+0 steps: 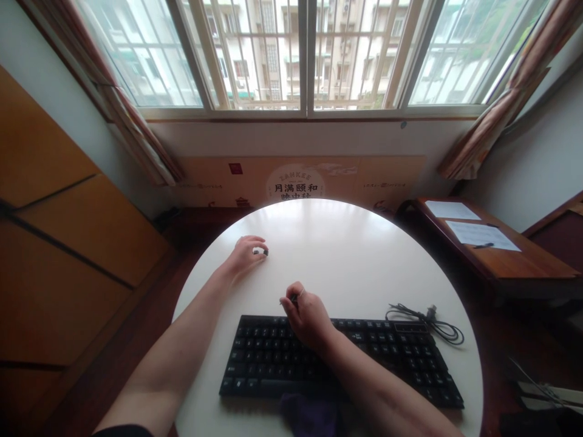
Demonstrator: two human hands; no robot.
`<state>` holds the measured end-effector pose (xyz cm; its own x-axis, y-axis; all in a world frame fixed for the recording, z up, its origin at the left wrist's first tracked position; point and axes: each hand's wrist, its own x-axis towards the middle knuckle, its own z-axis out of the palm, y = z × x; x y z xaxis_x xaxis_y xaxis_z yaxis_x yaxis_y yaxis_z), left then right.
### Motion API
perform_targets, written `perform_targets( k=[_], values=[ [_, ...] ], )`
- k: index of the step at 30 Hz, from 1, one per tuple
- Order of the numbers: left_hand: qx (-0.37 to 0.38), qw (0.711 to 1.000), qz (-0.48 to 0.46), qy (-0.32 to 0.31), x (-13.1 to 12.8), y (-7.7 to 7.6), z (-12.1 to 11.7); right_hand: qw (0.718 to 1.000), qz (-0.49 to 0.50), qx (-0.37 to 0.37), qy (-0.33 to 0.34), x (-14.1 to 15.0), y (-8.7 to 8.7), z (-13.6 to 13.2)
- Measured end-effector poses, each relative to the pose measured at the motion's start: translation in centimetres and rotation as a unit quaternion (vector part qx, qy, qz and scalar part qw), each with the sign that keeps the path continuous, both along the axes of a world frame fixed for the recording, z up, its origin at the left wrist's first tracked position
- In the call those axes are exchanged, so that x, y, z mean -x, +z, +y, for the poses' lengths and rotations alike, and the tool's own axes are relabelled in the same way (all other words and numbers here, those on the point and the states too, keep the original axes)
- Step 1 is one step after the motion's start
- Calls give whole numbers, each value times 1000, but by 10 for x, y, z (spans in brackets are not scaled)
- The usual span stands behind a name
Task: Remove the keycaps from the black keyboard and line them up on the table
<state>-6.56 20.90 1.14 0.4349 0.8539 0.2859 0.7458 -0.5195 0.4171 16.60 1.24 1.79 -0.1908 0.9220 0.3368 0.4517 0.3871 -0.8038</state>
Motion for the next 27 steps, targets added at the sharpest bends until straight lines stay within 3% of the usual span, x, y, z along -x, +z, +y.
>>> perform_targets(
  k=[10,18,27],
  values=[
    [23,998,26,45,11,-6,-2,1000,-7,-7,6,-1,0,-2],
    [16,999,21,36,14,-11,2,1000,1,-1,2,-2,0,-1],
    [15,999,14,26,14,-14,3,995,-10,39,96,-4,3,-3]
  ],
)
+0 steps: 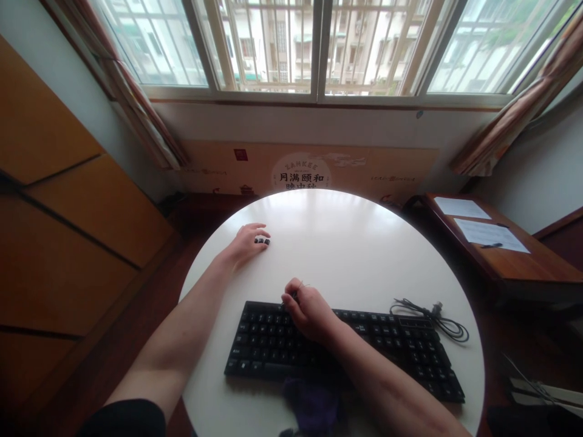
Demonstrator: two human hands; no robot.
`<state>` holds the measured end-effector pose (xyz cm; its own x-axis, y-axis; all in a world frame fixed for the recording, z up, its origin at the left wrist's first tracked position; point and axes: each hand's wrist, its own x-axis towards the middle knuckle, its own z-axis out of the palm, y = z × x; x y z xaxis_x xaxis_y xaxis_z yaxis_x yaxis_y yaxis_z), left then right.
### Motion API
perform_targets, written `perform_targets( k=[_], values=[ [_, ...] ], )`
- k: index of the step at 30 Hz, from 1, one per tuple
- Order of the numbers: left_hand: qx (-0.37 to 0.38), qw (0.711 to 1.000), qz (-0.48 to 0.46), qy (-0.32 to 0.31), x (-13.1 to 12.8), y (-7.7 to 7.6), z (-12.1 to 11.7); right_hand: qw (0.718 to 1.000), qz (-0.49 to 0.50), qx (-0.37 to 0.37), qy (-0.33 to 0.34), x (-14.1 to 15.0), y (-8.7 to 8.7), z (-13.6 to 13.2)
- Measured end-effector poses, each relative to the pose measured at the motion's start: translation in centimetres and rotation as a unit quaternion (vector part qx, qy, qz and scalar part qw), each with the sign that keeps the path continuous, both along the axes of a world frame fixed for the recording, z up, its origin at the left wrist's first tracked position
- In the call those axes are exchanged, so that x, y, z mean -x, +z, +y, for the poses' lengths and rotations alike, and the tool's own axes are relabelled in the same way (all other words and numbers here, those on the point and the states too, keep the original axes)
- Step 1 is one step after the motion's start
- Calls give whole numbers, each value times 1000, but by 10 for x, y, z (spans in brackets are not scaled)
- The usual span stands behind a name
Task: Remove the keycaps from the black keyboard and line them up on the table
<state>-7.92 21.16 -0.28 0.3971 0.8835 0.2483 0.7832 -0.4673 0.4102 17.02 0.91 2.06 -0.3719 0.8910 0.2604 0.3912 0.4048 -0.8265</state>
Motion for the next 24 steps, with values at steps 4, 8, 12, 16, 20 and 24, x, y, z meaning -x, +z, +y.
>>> perform_targets(
  k=[4,8,12,16,20,24],
  values=[
    [-17,1000,13,-18,-1,5,-2,999,-38,15,8,1,0,1],
    [-122,991,-40,-44,-14,22,-16,997,-68,25,24,2,1,3],
    [-204,966,-138,-80,-37,39,-40,991,-123,18,48,2,4,2],
    [-182,967,-150,-93,-49,44,-53,983,-176,2,57,5,6,-2],
    [-126,974,-138,-128,-50,48,-57,992,-116,-1,42,5,-4,-2],
    [3,965,-127,-227,-52,70,-72,993,94,30,-58,2,-19,4]
  ],
)
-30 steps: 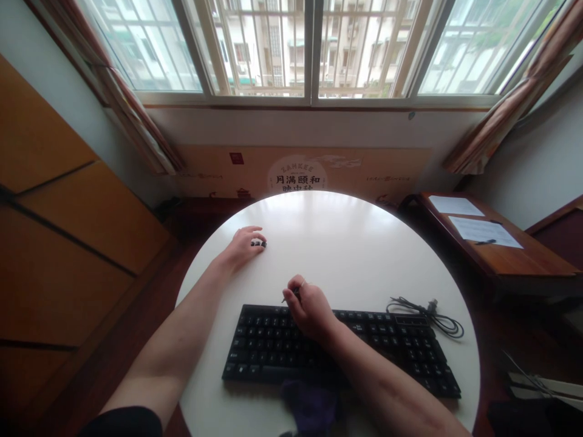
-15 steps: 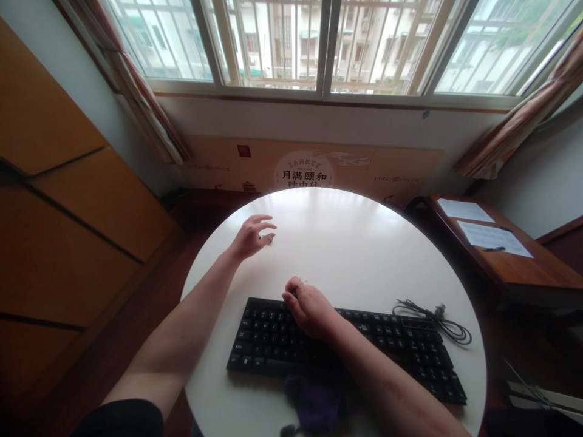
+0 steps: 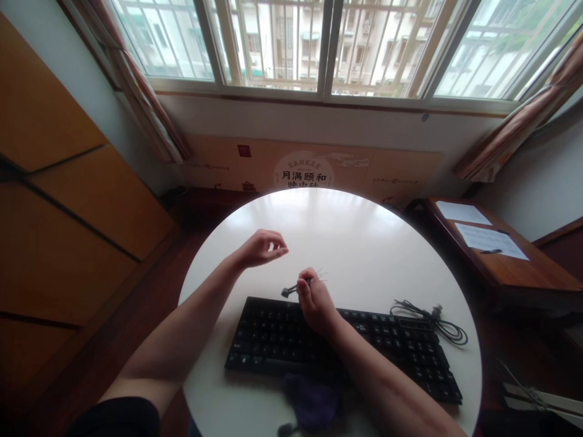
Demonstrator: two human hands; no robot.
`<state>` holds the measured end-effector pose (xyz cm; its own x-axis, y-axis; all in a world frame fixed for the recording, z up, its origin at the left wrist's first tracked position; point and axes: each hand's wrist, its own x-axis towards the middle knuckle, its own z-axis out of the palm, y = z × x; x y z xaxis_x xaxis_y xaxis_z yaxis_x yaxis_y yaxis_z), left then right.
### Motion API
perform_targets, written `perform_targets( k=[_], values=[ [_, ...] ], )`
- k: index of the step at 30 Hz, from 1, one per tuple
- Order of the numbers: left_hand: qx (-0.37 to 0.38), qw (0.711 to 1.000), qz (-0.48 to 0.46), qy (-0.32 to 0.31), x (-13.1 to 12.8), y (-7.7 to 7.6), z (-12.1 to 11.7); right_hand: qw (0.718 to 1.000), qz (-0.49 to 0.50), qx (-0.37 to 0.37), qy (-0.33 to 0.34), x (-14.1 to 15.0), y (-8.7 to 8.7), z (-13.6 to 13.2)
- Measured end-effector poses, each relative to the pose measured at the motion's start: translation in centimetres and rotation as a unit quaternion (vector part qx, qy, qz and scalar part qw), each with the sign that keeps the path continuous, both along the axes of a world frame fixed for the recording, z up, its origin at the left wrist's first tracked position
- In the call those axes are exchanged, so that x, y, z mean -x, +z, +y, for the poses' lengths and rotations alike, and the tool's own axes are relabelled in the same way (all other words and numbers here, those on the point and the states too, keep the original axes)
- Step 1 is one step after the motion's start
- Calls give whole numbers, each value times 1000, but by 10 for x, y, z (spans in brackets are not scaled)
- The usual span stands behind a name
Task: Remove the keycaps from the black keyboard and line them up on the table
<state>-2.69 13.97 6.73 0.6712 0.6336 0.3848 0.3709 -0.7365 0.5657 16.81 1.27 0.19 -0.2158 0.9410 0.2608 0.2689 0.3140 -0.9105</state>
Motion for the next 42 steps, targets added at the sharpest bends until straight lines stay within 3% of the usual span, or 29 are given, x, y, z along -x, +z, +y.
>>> perform_targets(
  k=[3,6,9,14,19,23,26,34,42],
  values=[
    [89,989,62,-102,-4,19,-15,997,65,5,-47,-1,-6,3],
    [139,973,116,-141,-9,27,-26,996,62,-8,-70,-2,-7,3],
    [161,966,139,-147,-14,27,-30,995,51,-21,-81,-2,-7,3],
    [138,968,158,-137,-16,26,-33,996,-4,-51,-71,-3,-1,2],
    [90,978,151,-110,3,25,-12,994,4,-51,-94,-4,1,3],
    [-4,992,123,10,18,13,28,995,14,-44,-93,-4,2,4],
    [-69,982,164,65,19,-2,55,995,-14,-61,-73,-2,6,2],
    [-87,969,218,74,20,-37,74,995,-52,-69,-55,-3,11,2],
    [-67,971,214,85,29,-49,81,994,-61,-78,-50,-2,12,1]
  ],
)
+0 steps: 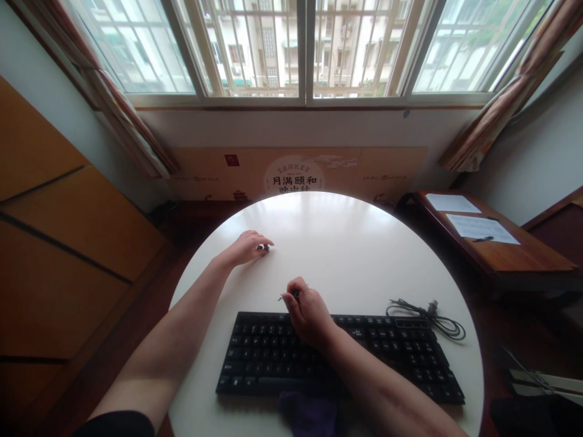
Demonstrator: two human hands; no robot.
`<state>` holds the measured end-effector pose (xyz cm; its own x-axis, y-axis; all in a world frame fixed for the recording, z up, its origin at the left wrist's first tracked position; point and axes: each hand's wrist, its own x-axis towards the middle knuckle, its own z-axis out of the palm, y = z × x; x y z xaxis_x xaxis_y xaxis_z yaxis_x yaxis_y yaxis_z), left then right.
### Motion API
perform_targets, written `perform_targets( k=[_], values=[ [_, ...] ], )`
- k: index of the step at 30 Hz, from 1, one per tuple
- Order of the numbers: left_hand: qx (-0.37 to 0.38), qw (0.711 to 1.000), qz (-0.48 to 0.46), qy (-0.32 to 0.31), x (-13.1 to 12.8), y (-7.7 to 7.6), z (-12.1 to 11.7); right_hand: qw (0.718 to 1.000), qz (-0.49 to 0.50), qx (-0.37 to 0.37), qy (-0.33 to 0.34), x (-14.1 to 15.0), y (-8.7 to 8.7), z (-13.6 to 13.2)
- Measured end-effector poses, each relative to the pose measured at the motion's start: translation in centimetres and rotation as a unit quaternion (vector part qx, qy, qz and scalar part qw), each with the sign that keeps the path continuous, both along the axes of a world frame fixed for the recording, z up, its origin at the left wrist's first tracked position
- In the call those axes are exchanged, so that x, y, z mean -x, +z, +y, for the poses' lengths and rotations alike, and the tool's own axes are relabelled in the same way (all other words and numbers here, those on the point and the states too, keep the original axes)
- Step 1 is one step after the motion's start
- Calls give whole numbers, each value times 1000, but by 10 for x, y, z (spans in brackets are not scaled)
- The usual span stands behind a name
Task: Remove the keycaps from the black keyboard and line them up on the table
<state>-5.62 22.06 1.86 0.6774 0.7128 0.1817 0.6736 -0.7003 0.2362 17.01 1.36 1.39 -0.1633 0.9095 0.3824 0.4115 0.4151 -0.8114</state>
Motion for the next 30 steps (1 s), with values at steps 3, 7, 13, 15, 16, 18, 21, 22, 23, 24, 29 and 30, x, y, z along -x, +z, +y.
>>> perform_targets(
  k=[3,7,13,15,16,18,21,22,23,24,29,30],
  values=[
    [-2,1000,12,1,2,1,1,1000,5,4,4,0,0,0],
    [-4,1000,15,4,2,3,1,1000,9,9,6,-1,1,0],
    [5,1000,-3,10,2,4,1,1000,8,16,4,0,1,-1],
    [5,1000,-1,7,2,3,0,1000,8,18,4,0,1,-1],
    [5,1000,1,7,3,3,0,1000,8,18,4,-1,1,-1],
    [1,1000,6,7,4,3,1,1000,8,18,3,-1,2,-1],
    [-1,1000,18,10,4,5,0,1000,9,17,5,-1,2,-1],
    [-1,1000,23,11,3,5,-1,1000,9,17,5,-1,1,-1],
    [0,1000,27,12,3,6,-1,1000,9,18,5,0,0,0],
    [2,999,30,13,2,7,-2,1000,10,18,4,0,0,0],
    [15,1000,9,9,6,9,-3,999,43,20,3,-1,10,-1],
    [15,1000,-1,9,7,11,-4,998,53,22,3,-3,16,-3]
  ],
)
